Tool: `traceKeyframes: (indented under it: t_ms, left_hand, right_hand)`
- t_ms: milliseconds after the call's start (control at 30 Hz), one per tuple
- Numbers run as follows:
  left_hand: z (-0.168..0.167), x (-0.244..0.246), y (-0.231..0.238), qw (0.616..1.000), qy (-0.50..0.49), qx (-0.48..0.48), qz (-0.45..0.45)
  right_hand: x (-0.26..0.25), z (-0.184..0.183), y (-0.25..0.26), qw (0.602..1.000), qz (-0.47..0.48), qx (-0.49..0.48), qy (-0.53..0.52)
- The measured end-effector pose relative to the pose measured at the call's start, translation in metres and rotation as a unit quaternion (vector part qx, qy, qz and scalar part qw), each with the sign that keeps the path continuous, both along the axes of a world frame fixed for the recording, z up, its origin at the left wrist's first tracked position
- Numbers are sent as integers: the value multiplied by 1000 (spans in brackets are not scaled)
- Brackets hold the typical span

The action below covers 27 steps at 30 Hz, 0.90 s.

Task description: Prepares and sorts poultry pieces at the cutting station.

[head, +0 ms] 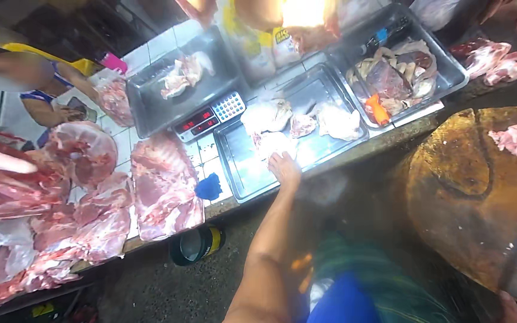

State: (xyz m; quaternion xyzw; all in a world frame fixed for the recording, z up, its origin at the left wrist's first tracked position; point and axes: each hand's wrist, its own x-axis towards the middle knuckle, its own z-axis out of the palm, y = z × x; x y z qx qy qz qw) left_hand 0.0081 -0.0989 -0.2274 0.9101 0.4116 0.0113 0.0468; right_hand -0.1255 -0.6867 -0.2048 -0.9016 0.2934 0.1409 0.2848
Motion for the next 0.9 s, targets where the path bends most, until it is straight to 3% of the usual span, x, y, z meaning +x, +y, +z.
traceKeyframes:
  t_ms: [133,233,300,400,467,533,633,733,800,900]
  left_hand:
    - [22,0,14,998,-4,-61,25]
    - [69,-14,13,958,-166,-232,37]
    - [80,-16,-5,869,-281,-407,17]
    - [77,1,-71,705,-300,-640,-59]
    - [80,15,-130,661,-266,-693,-110]
    - [90,26,-193,683,-208,-683,-153]
    - [96,36,-290,768,-72,-578,-267]
    - [35,36,-379,815,66,-304,-488]
    - [5,38,-412,839,86,-159,-513]
    - [5,41,-424,862,73,-206,-457]
  right_hand:
    - [1,-2,-8,1000,3,-5,1]
    - [-2,-12,-18,1000,-4,8,-10]
    - [-5,-9,-15,999,-5,40,-23]
    - [-4,4,-14,996,-15,83,-24]
    - [-2,10,-16,997,-15,81,-4]
    - [1,10,-21,996,-11,87,10]
    - [0,7,-32,993,-23,117,25]
    - [-2,0,-46,985,-41,164,28]
    - [1,-3,-52,978,-44,200,34]
    - [-2,-4,-63,975,-39,215,45]
